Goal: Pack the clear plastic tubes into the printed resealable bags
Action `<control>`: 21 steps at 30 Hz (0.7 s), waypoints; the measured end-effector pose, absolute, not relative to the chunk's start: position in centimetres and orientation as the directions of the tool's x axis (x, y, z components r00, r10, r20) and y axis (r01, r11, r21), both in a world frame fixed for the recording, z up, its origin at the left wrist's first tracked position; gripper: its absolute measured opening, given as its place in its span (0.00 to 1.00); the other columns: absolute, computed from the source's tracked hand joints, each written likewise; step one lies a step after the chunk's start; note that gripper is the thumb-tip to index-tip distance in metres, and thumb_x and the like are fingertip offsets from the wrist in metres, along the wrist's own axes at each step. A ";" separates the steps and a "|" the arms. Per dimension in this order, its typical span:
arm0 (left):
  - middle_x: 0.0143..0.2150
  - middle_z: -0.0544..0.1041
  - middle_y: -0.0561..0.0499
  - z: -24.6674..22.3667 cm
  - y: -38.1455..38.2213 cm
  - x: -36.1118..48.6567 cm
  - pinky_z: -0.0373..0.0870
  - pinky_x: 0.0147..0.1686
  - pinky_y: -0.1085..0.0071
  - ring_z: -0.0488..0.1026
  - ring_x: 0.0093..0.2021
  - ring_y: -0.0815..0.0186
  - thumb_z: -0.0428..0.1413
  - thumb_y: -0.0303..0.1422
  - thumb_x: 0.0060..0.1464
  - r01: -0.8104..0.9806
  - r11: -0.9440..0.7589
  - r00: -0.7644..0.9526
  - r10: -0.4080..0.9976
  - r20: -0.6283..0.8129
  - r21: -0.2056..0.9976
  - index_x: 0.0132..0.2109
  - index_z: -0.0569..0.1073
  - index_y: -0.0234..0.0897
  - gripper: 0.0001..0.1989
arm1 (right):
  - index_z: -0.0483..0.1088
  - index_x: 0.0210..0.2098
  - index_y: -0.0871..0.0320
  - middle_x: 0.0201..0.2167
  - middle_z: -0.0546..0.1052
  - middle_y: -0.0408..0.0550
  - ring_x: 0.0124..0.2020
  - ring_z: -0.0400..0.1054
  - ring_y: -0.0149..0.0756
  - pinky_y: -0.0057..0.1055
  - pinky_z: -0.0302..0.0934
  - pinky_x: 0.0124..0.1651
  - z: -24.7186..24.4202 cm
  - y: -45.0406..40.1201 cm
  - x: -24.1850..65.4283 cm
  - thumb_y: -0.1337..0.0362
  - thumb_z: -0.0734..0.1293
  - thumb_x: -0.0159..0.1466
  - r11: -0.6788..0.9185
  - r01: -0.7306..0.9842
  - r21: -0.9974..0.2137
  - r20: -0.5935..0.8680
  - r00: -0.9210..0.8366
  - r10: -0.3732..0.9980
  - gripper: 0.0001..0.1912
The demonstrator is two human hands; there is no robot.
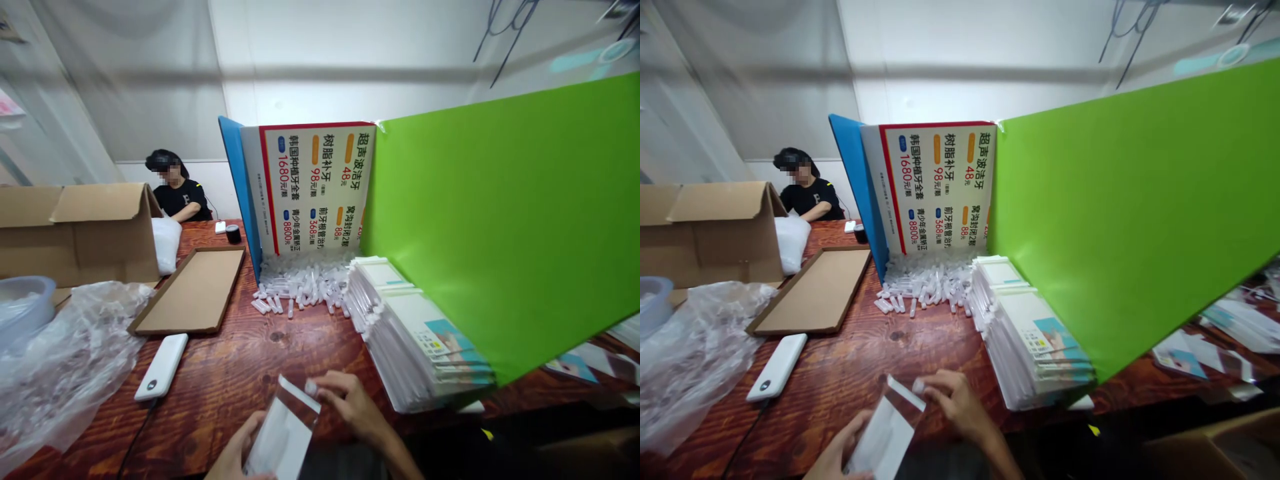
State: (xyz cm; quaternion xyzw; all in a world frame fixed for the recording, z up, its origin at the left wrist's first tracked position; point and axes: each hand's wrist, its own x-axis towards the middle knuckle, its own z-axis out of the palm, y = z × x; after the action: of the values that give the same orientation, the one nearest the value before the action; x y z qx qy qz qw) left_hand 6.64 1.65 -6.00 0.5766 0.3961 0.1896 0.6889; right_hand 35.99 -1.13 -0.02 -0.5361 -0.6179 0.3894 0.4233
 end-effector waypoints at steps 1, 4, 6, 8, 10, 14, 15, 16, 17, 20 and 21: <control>0.69 0.62 0.34 -6.2 1.7 6.4 0.45 0.71 0.51 0.51 0.71 0.37 0.72 0.58 0.27 0.182 0.269 0.609 0.724 -0.323 0.946 0.62 0.65 0.36 0.57 | 0.81 0.46 0.53 0.37 0.80 0.50 0.39 0.72 0.39 0.32 0.63 0.44 0.0 -1.1 36.3 0.51 0.67 0.67 0.101 0.343 -0.934 0.109 0.004 0.994 0.17; 0.69 0.62 0.34 -6.6 1.8 6.3 0.44 0.71 0.51 0.53 0.70 0.38 0.72 0.57 0.26 0.147 0.264 0.610 0.735 -0.297 0.953 0.62 0.65 0.36 0.57 | 0.82 0.43 0.53 0.34 0.81 0.49 0.37 0.72 0.38 0.33 0.63 0.43 -0.4 -1.1 36.7 0.52 0.68 0.65 0.059 0.336 -0.940 0.067 0.013 0.998 0.15; 0.67 0.64 0.34 -6.7 1.9 6.8 0.48 0.69 0.51 0.58 0.68 0.39 0.73 0.55 0.28 0.124 0.256 0.645 0.714 -0.274 0.959 0.62 0.65 0.35 0.56 | 0.83 0.36 0.55 0.28 0.79 0.47 0.31 0.71 0.35 0.30 0.63 0.37 -0.9 -1.2 36.5 0.51 0.71 0.63 0.066 0.253 -0.965 0.048 -0.076 0.996 0.15; 0.64 0.68 0.36 -6.5 2.2 7.3 0.55 0.66 0.53 0.62 0.65 0.41 0.73 0.53 0.32 0.104 0.257 0.692 0.675 -0.255 0.961 0.62 0.66 0.34 0.52 | 0.82 0.32 0.57 0.25 0.76 0.44 0.24 0.68 0.30 0.26 0.59 0.28 -1.6 -1.4 36.1 0.50 0.73 0.60 0.038 0.111 -0.993 0.027 -0.104 0.994 0.16; 0.62 0.70 0.38 -6.1 2.4 7.9 0.59 0.62 0.56 0.65 0.63 0.43 0.73 0.51 0.36 0.091 0.256 0.726 0.644 -0.240 0.962 0.62 0.67 0.34 0.49 | 0.81 0.33 0.59 0.28 0.76 0.44 0.19 0.64 0.26 0.23 0.55 0.20 -2.1 -1.7 35.8 0.49 0.73 0.60 -0.031 -0.037 -0.999 -0.026 -0.132 0.991 0.18; 0.59 0.73 0.40 -5.4 2.5 8.6 0.62 0.59 0.59 0.68 0.59 0.45 0.72 0.51 0.36 0.078 0.240 0.752 0.623 -0.215 0.968 0.61 0.69 0.34 0.47 | 0.79 0.40 0.59 0.39 0.77 0.48 0.26 0.73 0.30 0.27 0.66 0.28 -2.7 -2.5 36.0 0.50 0.70 0.64 -0.154 -0.208 -0.966 -0.079 -0.329 0.941 0.18; 0.59 0.73 0.40 -5.2 2.5 8.7 0.62 0.59 0.58 0.68 0.59 0.45 0.72 0.51 0.36 0.081 0.241 0.760 0.613 -0.217 0.967 0.61 0.69 0.34 0.47 | 0.77 0.42 0.59 0.38 0.78 0.48 0.28 0.74 0.32 0.28 0.68 0.32 -2.9 -2.7 36.2 0.50 0.69 0.64 -0.187 -0.229 -0.955 -0.096 -0.360 0.928 0.18; 0.59 0.74 0.41 -4.9 2.4 8.8 0.61 0.60 0.58 0.68 0.60 0.45 0.72 0.51 0.36 0.095 0.242 0.766 0.601 -0.226 0.966 0.61 0.70 0.35 0.47 | 0.76 0.43 0.59 0.34 0.78 0.47 0.28 0.75 0.34 0.29 0.69 0.33 -3.1 -2.9 36.3 0.51 0.69 0.64 -0.223 -0.248 -0.943 -0.121 -0.371 0.921 0.18; 0.59 0.74 0.41 -4.7 2.4 8.9 0.60 0.61 0.58 0.67 0.60 0.44 0.72 0.50 0.36 0.113 0.240 0.770 0.592 -0.238 0.964 0.60 0.70 0.35 0.46 | 0.74 0.44 0.58 0.30 0.78 0.45 0.27 0.75 0.34 0.29 0.68 0.31 -3.3 -3.0 36.3 0.51 0.70 0.63 -0.259 -0.264 -0.929 -0.153 -0.365 0.919 0.18; 0.60 0.73 0.42 -3.9 2.2 9.4 0.59 0.63 0.56 0.66 0.62 0.43 0.72 0.49 0.35 0.191 0.215 0.756 0.590 -0.283 0.958 0.60 0.71 0.36 0.45 | 0.74 0.36 0.59 0.22 0.77 0.41 0.21 0.70 0.32 0.27 0.62 0.26 -4.0 -3.1 36.0 0.51 0.76 0.54 -0.291 -0.240 -0.926 -0.232 -0.243 0.942 0.19; 0.61 0.73 0.42 -3.7 2.1 9.7 0.59 0.63 0.55 0.66 0.62 0.43 0.72 0.50 0.35 0.209 0.207 0.745 0.599 -0.293 0.956 0.60 0.71 0.36 0.46 | 0.76 0.33 0.60 0.21 0.77 0.42 0.22 0.69 0.32 0.27 0.61 0.27 -4.3 -3.1 35.7 0.52 0.79 0.50 -0.277 -0.200 -0.940 -0.239 -0.193 0.952 0.20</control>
State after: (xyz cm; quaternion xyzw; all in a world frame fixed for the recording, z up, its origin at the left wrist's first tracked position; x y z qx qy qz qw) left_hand 9.65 2.10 -3.72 0.6143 0.3291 0.1385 0.7037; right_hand 35.75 -3.11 -4.30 -0.4581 -0.4100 0.6546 0.4399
